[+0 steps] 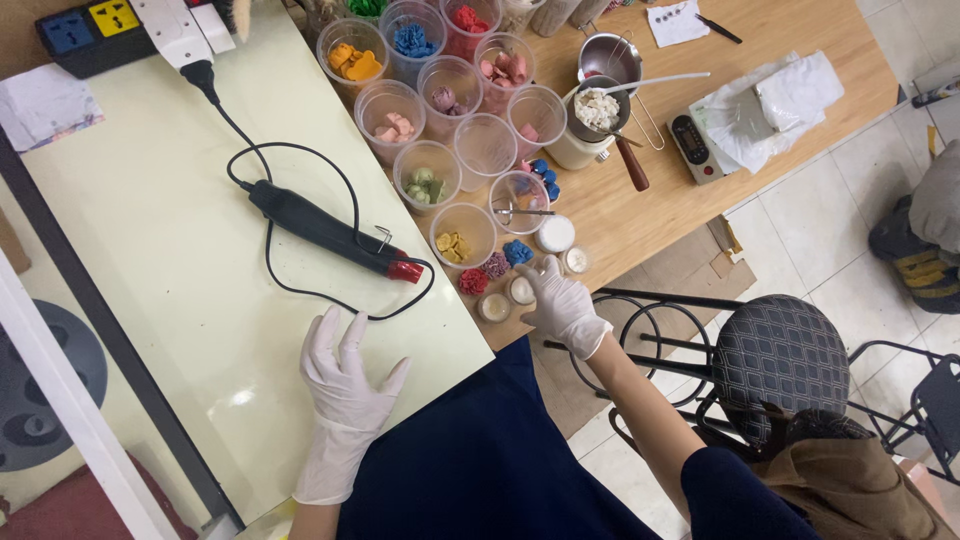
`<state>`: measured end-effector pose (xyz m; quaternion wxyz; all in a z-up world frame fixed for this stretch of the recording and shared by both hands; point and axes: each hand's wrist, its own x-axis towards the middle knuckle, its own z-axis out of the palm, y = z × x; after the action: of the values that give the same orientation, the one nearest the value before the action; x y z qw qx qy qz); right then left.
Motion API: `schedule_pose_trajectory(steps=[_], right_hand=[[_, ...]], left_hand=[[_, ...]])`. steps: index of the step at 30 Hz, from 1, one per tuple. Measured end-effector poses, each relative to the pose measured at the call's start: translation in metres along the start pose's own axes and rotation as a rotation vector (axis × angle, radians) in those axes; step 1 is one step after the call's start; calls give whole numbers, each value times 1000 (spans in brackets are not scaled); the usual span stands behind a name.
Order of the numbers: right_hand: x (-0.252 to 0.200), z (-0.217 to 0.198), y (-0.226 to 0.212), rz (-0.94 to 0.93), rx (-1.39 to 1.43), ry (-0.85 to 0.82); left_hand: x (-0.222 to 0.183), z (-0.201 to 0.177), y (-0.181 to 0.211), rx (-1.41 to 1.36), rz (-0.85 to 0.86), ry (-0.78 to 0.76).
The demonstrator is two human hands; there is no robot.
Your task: The person uses a heat tool to melt the surface of wax in containers, wipes the rim of the containers with a cloth, and places the containers onto a work surface.
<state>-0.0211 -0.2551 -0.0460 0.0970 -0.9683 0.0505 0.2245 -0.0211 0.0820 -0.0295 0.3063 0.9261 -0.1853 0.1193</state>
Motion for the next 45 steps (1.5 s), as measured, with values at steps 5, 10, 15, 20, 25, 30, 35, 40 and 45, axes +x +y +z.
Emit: schedule_pose_trajectory(steps=[5, 10, 15, 20, 25, 30, 35, 40, 45], right_hand=[[9, 6, 14, -56, -34, 128], [18, 14, 14, -11, -85, 98], [-2, -24, -1, 66, -33, 93], [-38, -96, -42, 18, -40, 128], [-49, -109, -110, -441, 6, 332], [-28, -73, -188, -616, 72, 140], [0, -48, -235, -773, -44, 184], [18, -54, -257, -801, 88, 157], [37, -76, -236, -506, 357, 203]], left_hand=[[1, -2, -1, -7, -47, -11], [0, -4, -3, -12, -69, 19], [-8, -3, -10, -13, -111, 54], [-12, -9, -12, -1, -191, 50], [-11, -15, -1, -115, -71, 59], [-25, 4, -2, -219, -143, 84], [-36, 9, -32, -42, -421, 271], [-31, -2, -50, 82, -442, 354], [-25, -4, -54, 86, -498, 410]])
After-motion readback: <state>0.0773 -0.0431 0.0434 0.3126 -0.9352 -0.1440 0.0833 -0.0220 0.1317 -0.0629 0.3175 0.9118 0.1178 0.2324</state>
